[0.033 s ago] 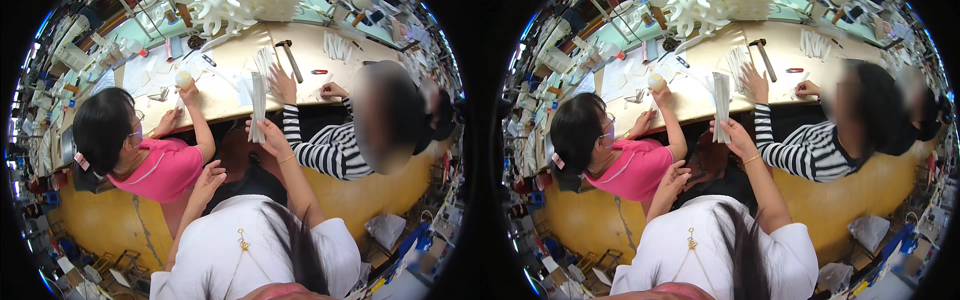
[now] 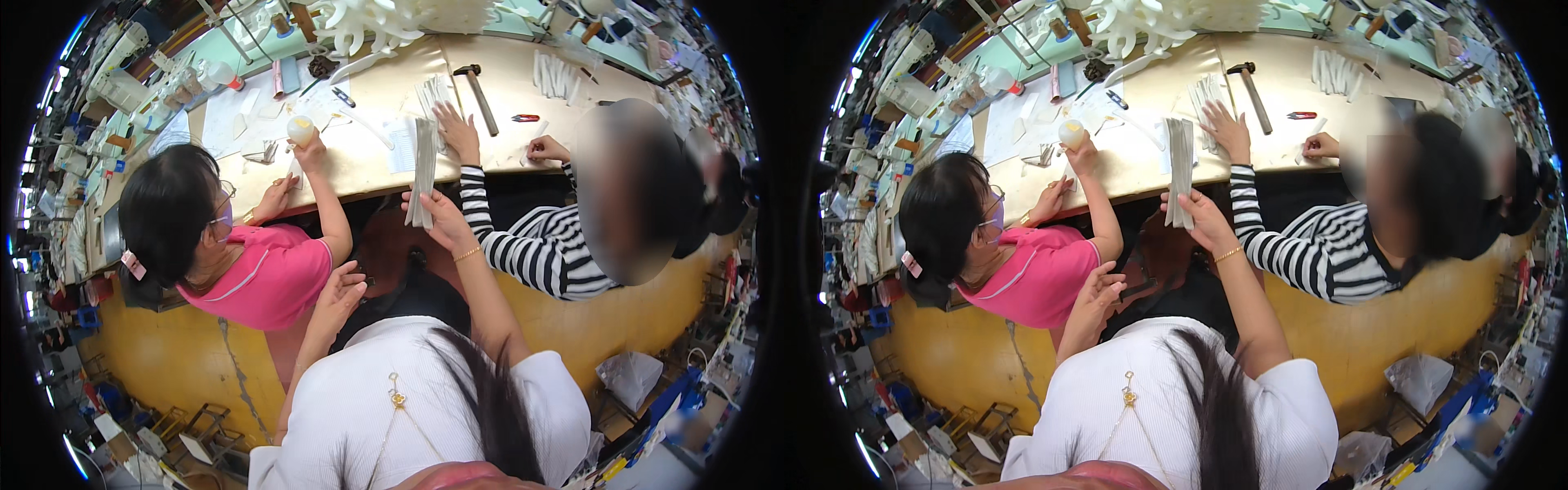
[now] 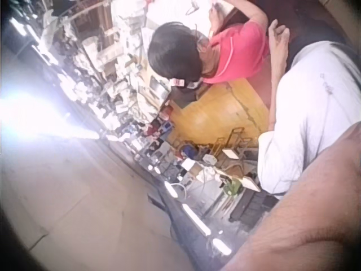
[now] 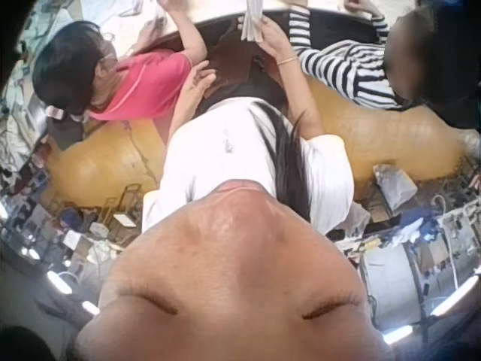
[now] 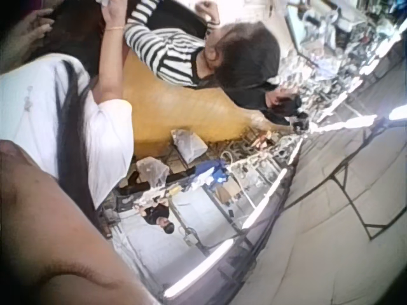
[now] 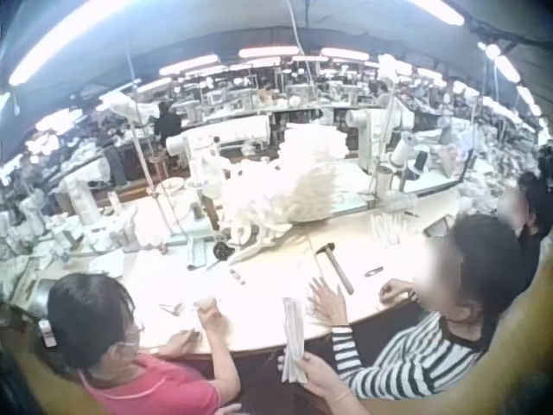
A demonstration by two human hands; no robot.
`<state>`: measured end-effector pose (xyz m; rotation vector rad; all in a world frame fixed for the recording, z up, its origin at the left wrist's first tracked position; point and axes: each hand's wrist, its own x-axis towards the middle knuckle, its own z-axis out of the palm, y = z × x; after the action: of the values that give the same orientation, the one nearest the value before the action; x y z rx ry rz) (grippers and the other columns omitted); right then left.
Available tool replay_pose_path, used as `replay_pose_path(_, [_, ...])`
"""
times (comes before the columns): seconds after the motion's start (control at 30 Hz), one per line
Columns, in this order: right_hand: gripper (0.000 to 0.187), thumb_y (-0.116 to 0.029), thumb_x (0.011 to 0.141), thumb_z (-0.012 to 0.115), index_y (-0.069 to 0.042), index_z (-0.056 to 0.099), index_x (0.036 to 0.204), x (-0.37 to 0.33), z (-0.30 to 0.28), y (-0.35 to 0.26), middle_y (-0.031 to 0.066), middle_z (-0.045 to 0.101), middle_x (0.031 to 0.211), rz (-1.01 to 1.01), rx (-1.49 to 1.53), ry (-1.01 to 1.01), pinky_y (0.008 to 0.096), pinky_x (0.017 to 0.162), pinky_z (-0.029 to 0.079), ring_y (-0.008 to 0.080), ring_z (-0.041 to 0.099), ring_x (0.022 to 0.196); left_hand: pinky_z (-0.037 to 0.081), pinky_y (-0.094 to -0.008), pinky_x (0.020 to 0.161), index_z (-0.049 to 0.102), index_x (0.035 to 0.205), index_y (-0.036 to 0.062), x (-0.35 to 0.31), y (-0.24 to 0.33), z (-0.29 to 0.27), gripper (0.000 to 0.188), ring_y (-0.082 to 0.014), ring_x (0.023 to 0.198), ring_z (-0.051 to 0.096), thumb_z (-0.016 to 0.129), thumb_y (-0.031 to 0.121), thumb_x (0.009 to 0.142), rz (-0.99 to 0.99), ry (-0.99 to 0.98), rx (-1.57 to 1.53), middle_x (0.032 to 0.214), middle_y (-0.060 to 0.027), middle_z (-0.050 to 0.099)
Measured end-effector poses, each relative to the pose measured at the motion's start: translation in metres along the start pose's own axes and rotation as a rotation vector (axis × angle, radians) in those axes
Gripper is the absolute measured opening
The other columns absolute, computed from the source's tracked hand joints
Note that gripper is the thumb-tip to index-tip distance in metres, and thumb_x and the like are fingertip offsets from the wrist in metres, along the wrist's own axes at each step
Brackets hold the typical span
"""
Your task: The person wraps white fabric strips around a cylindrical object using a thin white cord. They repeatedly wind the cord around the fabric-covered cylinder, then cut the cord with a utility knife. The person handles multiple fabric strips and a spool of cord throughout the process.
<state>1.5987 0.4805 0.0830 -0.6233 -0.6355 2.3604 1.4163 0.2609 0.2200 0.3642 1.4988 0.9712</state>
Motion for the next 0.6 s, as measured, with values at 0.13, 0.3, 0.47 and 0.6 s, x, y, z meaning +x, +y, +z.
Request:
replay_pose_path(0.13, [0.029, -0.016, 0.104, 0.058, -0.002, 0.055, 0.129, 0.060, -0.072, 0.033, 0.0142, 0.069, 0.116, 0.104, 0.109, 0.234, 0.0401, 0.089, 0.059, 0.0262, 0.070, 0.102, 0.042, -0.0327, 0.102, 0.042, 0.149, 0.0053, 0.008, -0.004, 0.002, 0.052, -0.0211, 0.121, 0.058, 0.060, 0.020, 0.103, 0.020, 0.170, 0.066, 0.132, -0.0130, 0.059])
replay_pose_path(0.3, [0.026, -0.014, 0.107, 0.050, 0.001, 0.054, 0.128, 0.074, -0.107, 0.053, 0.0165, 0.070, 0.110, 0.214, 0.071, 0.400, 0.0398, 0.083, 0.060, 0.0265, 0.070, 0.092, 0.042, -0.0338, 0.103, 0.042, 0.149, 0.0056, 0.012, -0.018, 0.016, 0.052, -0.0202, 0.122, 0.056, 0.061, 0.020, 0.103, -0.043, 0.149, -0.017, 0.133, -0.0129, 0.058])
replay_pose_path(0.47, [0.025, -0.016, 0.105, 0.055, 0.002, 0.061, 0.121, 0.075, -0.059, 0.011, 0.0119, 0.072, 0.106, 0.150, -0.184, 0.298, 0.0352, 0.081, 0.059, 0.0216, 0.071, 0.092, 0.040, -0.0330, 0.106, 0.044, 0.147, 0.0059, 0.020, -0.023, 0.027, 0.051, -0.0189, 0.125, 0.052, 0.062, 0.018, 0.102, -0.075, 0.106, -0.038, 0.136, -0.0129, 0.055])
replay_pose_path(0.6, [0.026, -0.016, 0.104, 0.057, 0.002, 0.062, 0.122, 0.114, -0.037, -0.042, 0.0094, 0.072, 0.108, 0.007, -0.298, 0.225, 0.0326, 0.083, 0.056, 0.0180, 0.069, 0.095, 0.039, -0.0325, 0.108, 0.044, 0.148, 0.0054, 0.021, 0.001, 0.033, 0.051, -0.0197, 0.124, 0.053, 0.063, 0.018, 0.101, -0.091, 0.128, 0.029, 0.134, -0.0135, 0.057])
